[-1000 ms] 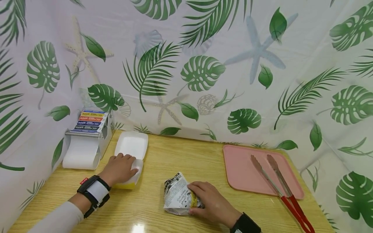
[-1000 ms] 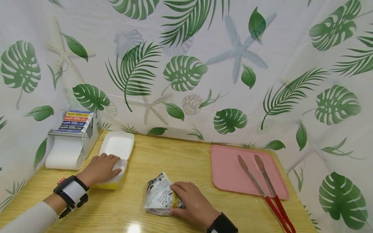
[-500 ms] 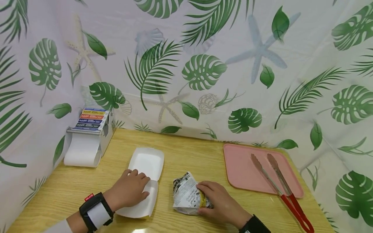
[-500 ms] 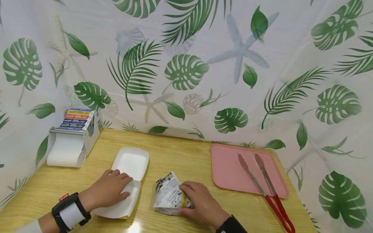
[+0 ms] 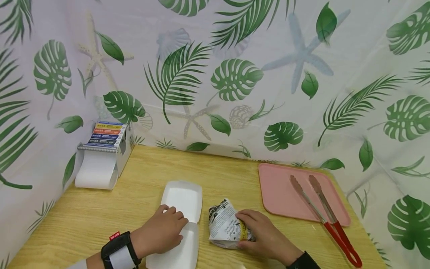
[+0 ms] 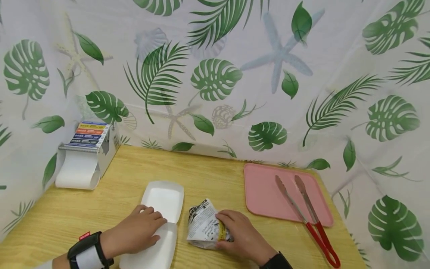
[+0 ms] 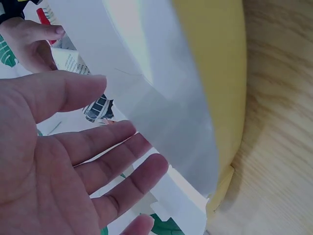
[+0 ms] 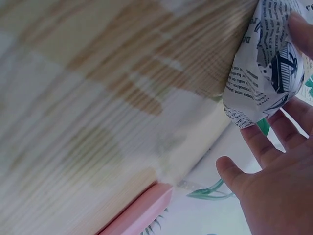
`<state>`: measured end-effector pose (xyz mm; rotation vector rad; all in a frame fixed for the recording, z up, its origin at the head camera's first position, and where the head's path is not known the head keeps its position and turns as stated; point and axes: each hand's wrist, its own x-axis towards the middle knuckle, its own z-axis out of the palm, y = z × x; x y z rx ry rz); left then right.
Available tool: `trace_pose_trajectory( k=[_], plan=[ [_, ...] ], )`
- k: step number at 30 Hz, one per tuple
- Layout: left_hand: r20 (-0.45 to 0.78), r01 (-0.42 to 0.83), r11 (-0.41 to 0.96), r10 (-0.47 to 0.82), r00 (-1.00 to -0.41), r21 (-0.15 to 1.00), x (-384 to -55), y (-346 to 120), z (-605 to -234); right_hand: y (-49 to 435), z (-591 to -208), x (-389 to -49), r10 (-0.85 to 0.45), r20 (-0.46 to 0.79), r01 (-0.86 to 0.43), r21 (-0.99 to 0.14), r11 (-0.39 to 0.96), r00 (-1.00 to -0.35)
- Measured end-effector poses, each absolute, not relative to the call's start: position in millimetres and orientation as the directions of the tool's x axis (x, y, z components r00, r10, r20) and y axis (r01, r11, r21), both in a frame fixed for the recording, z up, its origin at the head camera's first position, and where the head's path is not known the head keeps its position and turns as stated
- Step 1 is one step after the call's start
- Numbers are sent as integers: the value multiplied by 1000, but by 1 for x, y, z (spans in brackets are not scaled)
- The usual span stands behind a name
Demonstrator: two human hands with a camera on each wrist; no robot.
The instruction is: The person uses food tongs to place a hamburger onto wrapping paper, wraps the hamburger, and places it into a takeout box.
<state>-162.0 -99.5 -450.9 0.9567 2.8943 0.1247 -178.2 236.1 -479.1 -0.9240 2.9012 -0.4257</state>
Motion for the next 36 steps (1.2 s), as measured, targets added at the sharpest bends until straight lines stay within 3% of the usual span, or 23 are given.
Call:
trace_pose_trajectory(
  k=[5, 12, 27, 36],
  plan=[
    [-54, 616, 779, 624, -779, 113, -160, -92, -453, 243, -477, -176, -593, 25, -572, -302, 763, -805],
    [53, 642, 755, 642, -765, 134, -167, -80, -459, 248, -475, -173, -581, 4, -549, -331, 767, -814],
    [84, 641, 732, 642, -762, 230, -176, -68, -467, 251, -479, -171, -567, -36, -519, -359, 776, -823],
    [80, 656, 716, 659, -748, 236, -193, -47, -447, 250, -481, -167, -533, -34, -477, -403, 781, -845]
  ],
)
